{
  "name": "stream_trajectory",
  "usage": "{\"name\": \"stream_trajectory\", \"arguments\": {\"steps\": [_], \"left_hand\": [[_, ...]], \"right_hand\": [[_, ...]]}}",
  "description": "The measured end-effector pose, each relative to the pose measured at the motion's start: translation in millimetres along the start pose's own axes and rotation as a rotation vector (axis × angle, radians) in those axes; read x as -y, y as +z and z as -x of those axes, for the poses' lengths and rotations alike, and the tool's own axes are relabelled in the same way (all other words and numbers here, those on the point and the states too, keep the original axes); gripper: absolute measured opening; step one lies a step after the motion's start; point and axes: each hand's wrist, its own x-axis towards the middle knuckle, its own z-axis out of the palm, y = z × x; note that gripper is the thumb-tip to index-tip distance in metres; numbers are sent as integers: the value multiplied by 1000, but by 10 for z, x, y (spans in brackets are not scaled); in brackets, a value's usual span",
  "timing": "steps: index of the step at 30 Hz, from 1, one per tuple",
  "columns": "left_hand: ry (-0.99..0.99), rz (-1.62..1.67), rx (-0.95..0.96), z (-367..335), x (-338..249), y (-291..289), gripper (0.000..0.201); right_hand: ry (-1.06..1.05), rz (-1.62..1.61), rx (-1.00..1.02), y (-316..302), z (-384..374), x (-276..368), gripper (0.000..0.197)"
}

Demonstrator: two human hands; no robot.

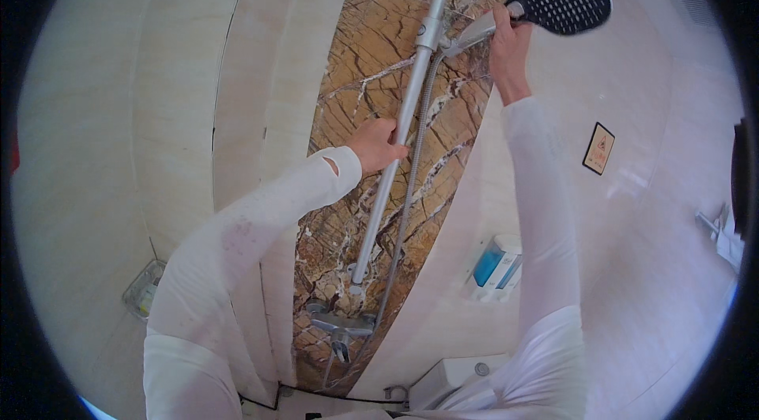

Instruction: The person replaces a trash bag in a bin, then uses a handheld shower head to spray water on the bathroom floor, toilet, and sink area. The person moves between the living area and bathroom during the task.

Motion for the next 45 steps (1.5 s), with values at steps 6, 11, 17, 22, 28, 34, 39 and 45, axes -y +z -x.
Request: {"name": "stream_trajectory", "arguments": {"steps": [6, 11, 17, 22, 28, 34, 39, 45], "left_hand": [[27, -78, -46, 105, -96, -86, 34], [-31, -108, -39, 148, -189, -79, 33], [-22, -84, -63, 171, -164, -33, 32], [4, -67, -85, 124, -108, 3, 32], [21, -12, -52, -32, 92, 82, 27], [-131, -10, -172, 456, -380, 19, 49], [29, 292, -290, 1286, -426, 424, 68], [-139, 739, -134, 2367, -513, 628, 59]], "right_hand": [[-33, -44, -97, 235, 64, -26, 17], [188, -107, -119, 293, -74, 16, 20], [415, 18, -67, 282, -268, -140, 18], [471, -11, -39, 363, -335, -142, 18], [420, 369, 34, 365, -204, 85, 31], [355, 37, 14, 206, -332, -259, 19], [800, 183, 101, 122, -200, 129, 34], [756, 153, 87, 248, -62, 277, 52]]}}
